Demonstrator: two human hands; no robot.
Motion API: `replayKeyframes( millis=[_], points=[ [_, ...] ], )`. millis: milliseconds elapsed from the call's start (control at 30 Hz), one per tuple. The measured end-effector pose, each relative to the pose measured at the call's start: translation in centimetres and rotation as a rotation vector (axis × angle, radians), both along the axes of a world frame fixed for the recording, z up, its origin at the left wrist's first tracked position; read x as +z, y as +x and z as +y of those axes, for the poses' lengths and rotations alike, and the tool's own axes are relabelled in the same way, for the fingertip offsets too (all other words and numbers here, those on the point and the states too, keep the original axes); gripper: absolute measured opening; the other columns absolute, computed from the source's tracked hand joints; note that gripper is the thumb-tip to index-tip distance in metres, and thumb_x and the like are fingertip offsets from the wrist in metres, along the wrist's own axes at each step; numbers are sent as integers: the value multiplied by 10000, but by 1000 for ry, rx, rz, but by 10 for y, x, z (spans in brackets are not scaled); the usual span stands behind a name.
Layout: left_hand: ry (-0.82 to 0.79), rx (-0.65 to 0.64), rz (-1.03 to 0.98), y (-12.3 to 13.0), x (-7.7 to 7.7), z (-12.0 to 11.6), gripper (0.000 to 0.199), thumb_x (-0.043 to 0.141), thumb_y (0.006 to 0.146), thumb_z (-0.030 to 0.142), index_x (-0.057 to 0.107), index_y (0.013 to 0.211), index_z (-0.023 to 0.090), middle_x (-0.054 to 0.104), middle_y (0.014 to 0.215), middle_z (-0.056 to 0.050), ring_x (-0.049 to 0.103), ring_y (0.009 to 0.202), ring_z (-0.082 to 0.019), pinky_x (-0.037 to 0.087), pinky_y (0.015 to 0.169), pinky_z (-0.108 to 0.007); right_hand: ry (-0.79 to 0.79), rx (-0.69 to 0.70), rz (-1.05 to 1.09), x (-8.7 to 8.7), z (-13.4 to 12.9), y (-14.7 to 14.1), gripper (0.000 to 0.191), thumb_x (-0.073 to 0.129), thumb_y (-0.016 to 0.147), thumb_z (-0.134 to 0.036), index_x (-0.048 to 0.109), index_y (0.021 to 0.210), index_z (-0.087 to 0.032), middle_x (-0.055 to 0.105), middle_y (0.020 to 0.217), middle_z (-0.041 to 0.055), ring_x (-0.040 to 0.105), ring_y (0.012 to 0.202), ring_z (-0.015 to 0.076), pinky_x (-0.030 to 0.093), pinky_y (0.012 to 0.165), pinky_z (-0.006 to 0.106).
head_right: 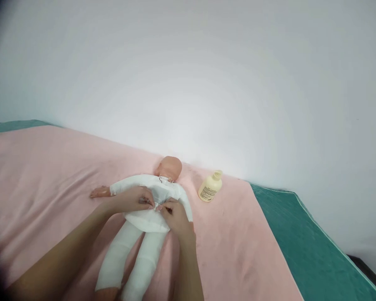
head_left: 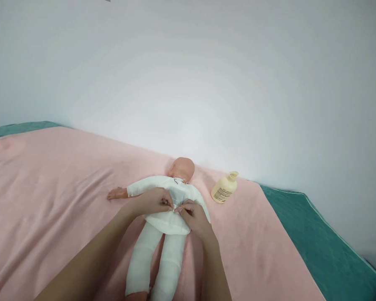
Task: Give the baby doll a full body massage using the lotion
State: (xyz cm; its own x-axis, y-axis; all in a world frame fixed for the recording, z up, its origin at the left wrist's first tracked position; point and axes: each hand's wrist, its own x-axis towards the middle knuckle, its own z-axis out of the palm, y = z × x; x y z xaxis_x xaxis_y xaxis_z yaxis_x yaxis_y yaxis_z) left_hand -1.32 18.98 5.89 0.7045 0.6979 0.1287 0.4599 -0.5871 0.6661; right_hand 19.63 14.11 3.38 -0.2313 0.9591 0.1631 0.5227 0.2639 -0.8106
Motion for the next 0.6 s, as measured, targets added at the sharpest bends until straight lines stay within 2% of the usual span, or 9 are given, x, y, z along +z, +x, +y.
replayKeyframes(
  millis=[167, 400, 500, 600],
  points=[
    [27, 38, -27, 4, 0, 1, 201, 559, 817, 262, 744, 842, 188, 737, 895, -22, 629, 878, -227, 460, 821, -323, 69, -45, 33, 0, 2, 2, 241, 530, 884, -300, 755, 859, -216, 660, 885, 49, 619, 855, 186, 473, 750, 298],
    [32, 79, -26, 9, -6, 2, 180, 573, 810, 306, 729, 801, 216, 714, 837, -12, 604, 797, -192, 440, 748, -293, 78, -35, -8, -3, 4, -2, 233, 516, 883, -250, 718, 774, -210, 650, 873, 40, 608, 868, 188, 453, 817, 316],
    [90, 144, -99, 13, -8, 2, 225, 553, 838, 357, 662, 708, 209, 666, 751, -13, 578, 752, -184, 430, 718, -295, 136, -45, 1, -3, 5, -2, 242, 485, 912, -279, 694, 812, -212, 641, 870, 42, 591, 897, 195, 445, 836, 324],
    [150, 229, -178, 15, -10, 4, 311, 491, 885, 400, 601, 679, 195, 624, 747, -26, 560, 771, -194, 422, 728, -309, 233, -144, 31, -4, 6, -2, 240, 459, 928, -293, 681, 914, -204, 629, 954, 65, 564, 972, 208, 431, 879, 340]
  ],
)
